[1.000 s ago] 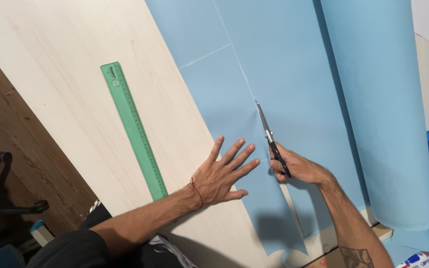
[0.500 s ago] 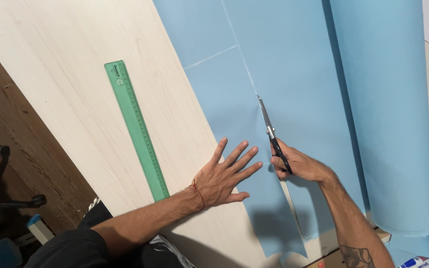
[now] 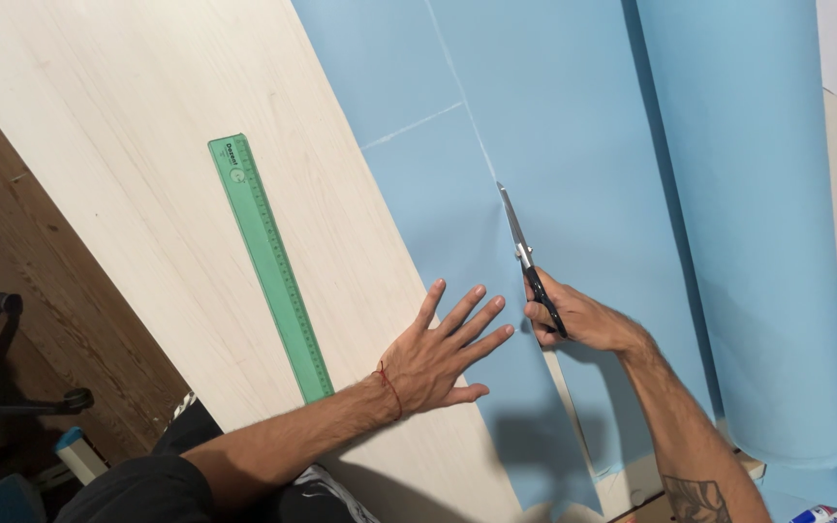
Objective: Measuring and cutting a strip of blue material using a ruler, pencil, and scissors on a workshop table.
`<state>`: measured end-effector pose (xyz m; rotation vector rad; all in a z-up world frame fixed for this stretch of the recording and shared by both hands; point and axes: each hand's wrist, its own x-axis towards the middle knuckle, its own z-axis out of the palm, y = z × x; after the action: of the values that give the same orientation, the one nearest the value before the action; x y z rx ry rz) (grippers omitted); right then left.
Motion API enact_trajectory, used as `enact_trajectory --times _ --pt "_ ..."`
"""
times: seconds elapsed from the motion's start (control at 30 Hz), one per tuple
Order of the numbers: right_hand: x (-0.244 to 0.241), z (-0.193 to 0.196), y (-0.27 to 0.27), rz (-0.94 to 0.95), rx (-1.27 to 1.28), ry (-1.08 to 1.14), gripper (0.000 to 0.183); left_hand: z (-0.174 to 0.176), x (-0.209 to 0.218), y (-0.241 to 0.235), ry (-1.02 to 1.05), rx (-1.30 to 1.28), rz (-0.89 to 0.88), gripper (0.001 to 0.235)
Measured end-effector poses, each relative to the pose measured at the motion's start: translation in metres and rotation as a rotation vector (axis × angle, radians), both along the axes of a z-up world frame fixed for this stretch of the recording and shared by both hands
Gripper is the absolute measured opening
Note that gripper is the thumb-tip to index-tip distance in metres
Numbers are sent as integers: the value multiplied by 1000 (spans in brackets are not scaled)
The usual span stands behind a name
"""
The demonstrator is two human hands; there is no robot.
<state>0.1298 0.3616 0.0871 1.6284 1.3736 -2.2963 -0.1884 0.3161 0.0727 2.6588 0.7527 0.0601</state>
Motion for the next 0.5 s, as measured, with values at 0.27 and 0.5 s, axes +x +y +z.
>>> enact_trajectory --times 0.27,0.5 --pt "-3 0 9 2 -7 4 38 0 -1 1 2 2 -4 95" --pt "-4 -4 16 1 -9 3 38 1 -2 3 8 6 -7 95"
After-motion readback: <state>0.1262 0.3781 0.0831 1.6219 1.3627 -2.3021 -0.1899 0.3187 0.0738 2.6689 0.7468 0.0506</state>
